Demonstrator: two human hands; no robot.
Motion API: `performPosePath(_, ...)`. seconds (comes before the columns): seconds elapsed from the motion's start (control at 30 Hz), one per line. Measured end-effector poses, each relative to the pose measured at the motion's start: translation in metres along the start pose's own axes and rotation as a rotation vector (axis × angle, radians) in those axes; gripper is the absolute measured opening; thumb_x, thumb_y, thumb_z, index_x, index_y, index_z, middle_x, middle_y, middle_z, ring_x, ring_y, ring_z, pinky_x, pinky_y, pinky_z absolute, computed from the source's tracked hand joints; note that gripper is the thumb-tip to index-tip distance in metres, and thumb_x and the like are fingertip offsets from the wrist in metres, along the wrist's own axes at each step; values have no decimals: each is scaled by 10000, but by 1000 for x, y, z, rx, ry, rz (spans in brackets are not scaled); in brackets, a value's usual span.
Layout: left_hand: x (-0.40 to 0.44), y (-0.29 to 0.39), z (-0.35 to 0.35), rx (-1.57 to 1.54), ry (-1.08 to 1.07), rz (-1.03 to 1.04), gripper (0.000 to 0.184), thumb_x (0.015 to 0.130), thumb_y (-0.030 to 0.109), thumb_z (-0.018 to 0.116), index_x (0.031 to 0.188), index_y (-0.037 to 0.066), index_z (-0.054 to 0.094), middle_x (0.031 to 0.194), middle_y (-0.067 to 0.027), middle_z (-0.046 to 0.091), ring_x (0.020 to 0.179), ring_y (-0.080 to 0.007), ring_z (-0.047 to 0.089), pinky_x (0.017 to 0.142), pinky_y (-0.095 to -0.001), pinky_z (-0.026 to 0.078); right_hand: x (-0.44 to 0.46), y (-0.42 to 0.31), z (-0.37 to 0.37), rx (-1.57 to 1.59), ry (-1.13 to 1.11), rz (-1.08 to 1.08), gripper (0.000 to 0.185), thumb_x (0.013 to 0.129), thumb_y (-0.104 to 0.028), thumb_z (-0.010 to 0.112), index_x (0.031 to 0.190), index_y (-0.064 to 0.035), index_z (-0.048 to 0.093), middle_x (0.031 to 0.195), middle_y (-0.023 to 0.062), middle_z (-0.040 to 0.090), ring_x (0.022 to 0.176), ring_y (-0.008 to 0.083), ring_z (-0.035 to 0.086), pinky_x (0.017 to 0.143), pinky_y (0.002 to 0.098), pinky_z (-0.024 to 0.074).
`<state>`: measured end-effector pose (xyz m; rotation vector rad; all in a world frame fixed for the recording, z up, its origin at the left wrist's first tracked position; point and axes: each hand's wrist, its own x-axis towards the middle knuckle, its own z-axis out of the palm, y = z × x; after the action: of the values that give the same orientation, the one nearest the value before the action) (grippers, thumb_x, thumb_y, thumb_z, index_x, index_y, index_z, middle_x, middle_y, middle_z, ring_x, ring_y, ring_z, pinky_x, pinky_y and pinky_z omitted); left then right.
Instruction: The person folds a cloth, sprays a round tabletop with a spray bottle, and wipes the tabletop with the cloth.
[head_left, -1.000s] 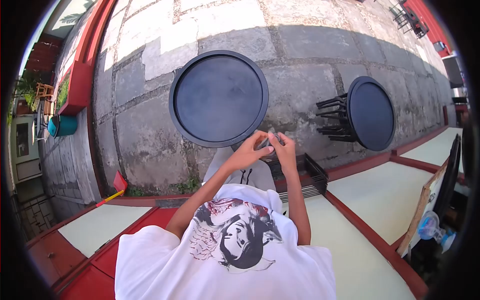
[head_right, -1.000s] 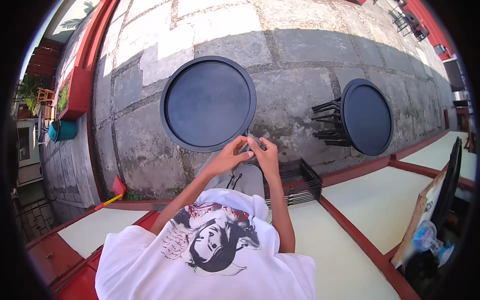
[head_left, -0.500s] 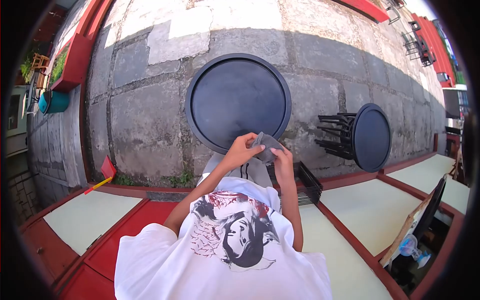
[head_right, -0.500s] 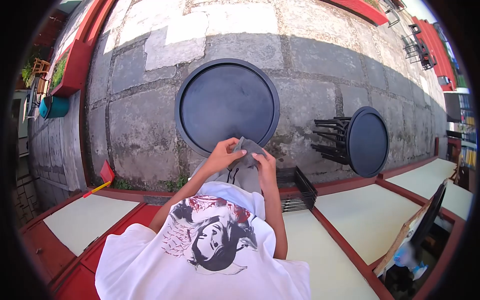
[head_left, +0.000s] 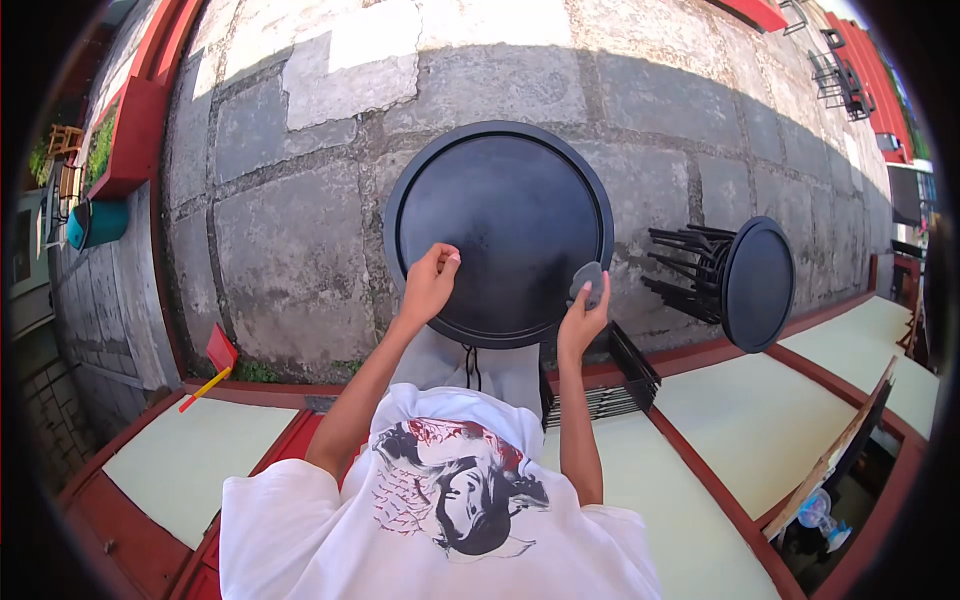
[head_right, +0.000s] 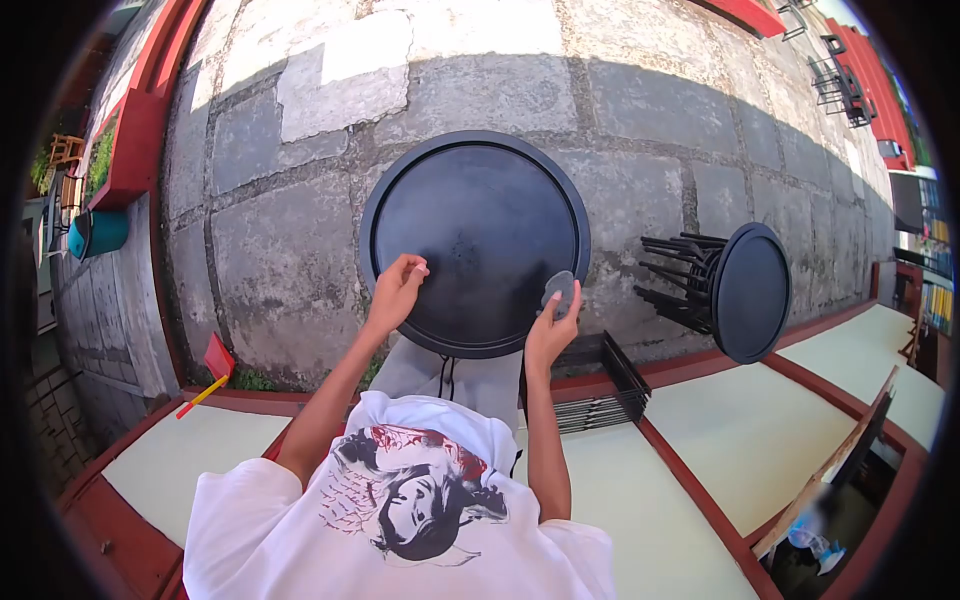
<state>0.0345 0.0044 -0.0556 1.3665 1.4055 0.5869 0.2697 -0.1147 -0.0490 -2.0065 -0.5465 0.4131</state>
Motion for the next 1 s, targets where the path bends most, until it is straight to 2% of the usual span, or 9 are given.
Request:
performPosePath(0.13,66,1,-32,240,188,25,254,988,178,655,1161,-7,670,1086,-178,722,1028,-308,704,914,-407,533,54,26,47,-396,-8,-359,525,946,23,603,1469,16,551,1451,228,570,1333,412,549,1124,477,424)
performPosePath(0.37,159,-7,-38,534,260,167,528,949,235,693,1368,-44,535,1388,-247,566,1319,-418,524,1123,-484,415,55,11,91,-806,-135,-91,593,890,-22,680,1469,-18,554,1447,289,439,1287,485,465,1093,491,404)
performPosePath(0.47,175,-24,-29,508,261,118,576,944,238,695,1398,-58,501,1429,-274,535,1353,-441,500,1143,-493,402,58,15,91,-884,-157,-75,538,945,-62,680,1469,-28,561,1403,249,520,1231,391,557,1032,450,451)
performPosePath(0.63,149,-14,-32,430,295,83,564,955,228,683,1396,-62,485,1488,-291,473,1387,-460,471,1154,-488,396,90,1,68,584,-57,624,285,1067,-142,602,1298,15,660,1211,109,718,1049,213,705,933,376,569)
performPosePath(0.77,142,-32,-43,308,254,-76,495,980,230,652,1401,4,527,1324,-259,649,1217,-465,622,1063,-516,468,113,-4,75,512,-122,566,320,990,-151,725,1250,32,686,1181,115,733,1055,203,700,932,350,553)
performPosePath(0.8,144,-29,-45,287,312,-2,389,1009,252,637,1314,13,610,1164,-222,736,1111,-406,695,996,-473,513,118,-6,86,412,-101,528,329,969,-156,755,1224,45,702,1169,119,739,1057,204,698,928,345,545)
performPosePath(0.9,160,-32,-66,62,186,-214,330,1042,275,622,1202,-8,672,1090,-182,758,1061,-282,714,957,-384,524,130,-7,121,209,-120,405,279,936,-153,788,1132,41,746,1063,103,760,943,183,715,823,321,561)
performPosePath(0.93,164,-39,-68,43,188,-165,329,1085,284,582,1113,-24,694,953,-76,742,940,-134,648,872,-301,497,134,-19,134,208,-203,413,229,948,-143,765,1086,40,766,983,74,766,830,140,701,715,282,543)
performPosePath(1.0,168,-59,-67,-64,163,-144,333,1099,284,570,1094,-27,689,907,-21,684,888,-101,577,825,-286,467,137,-21,163,203,-324,370,233,954,-149,760,1097,35,767,964,59,765,800,117,684,667,270,526)
